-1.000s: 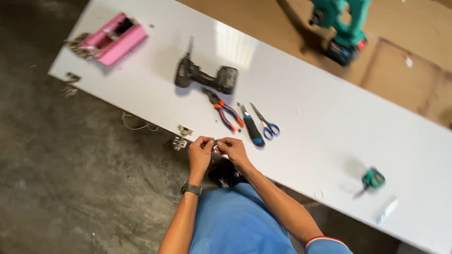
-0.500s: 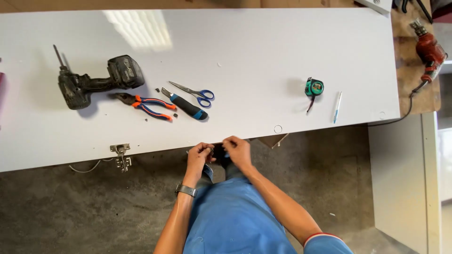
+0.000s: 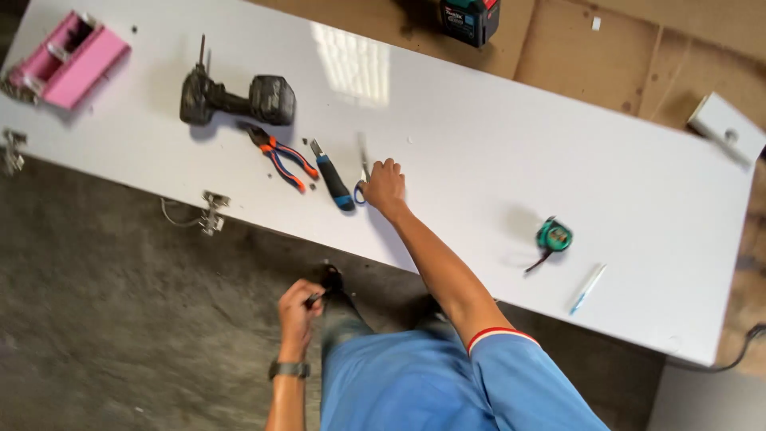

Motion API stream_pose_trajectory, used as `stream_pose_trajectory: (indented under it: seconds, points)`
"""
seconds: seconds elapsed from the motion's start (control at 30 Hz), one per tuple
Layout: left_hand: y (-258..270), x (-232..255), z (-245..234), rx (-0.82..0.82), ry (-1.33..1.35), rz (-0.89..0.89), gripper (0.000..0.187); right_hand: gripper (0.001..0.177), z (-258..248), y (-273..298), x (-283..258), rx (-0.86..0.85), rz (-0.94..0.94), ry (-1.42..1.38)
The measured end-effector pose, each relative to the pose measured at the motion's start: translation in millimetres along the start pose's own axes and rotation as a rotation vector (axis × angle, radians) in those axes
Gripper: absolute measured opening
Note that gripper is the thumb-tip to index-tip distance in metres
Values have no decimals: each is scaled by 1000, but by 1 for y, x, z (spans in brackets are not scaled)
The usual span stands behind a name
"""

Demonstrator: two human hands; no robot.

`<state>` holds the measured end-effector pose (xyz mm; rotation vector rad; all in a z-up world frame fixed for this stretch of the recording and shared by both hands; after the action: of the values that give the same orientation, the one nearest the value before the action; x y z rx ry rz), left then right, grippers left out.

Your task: Installing hinges onto a white cabinet door using a drill and applying screw covers.

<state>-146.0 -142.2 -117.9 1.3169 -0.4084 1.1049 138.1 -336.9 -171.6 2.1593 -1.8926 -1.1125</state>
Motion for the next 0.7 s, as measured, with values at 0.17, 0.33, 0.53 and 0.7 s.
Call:
stream_pose_trajectory:
  seconds: [0.17, 0.33, 0.53, 0.7]
  points:
    - [64, -89, 45, 207, 215, -82, 17, 48, -29, 34, 85, -83, 21, -76]
    - [46, -134, 145, 85, -58, -139, 24, 54, -51, 90, 173, -72, 133, -105]
    - [14, -130, 256, -84, -1081, -182, 36, 46, -58, 143, 242, 7, 143, -35]
    - [-2, -147, 283, -234, -1496, 93, 55, 55, -63, 195, 275, -166, -17, -284]
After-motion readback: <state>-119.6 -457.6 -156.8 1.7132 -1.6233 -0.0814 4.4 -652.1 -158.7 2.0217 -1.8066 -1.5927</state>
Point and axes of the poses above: each hand's wrist, its own y-axis away from the middle knuckle, its own z-axis out of the palm, x = y × z, the point moved 5 cm from there along -y, towards the middle knuckle, and after that the axes turned 12 degrees about -x, right-handed, at the moved point
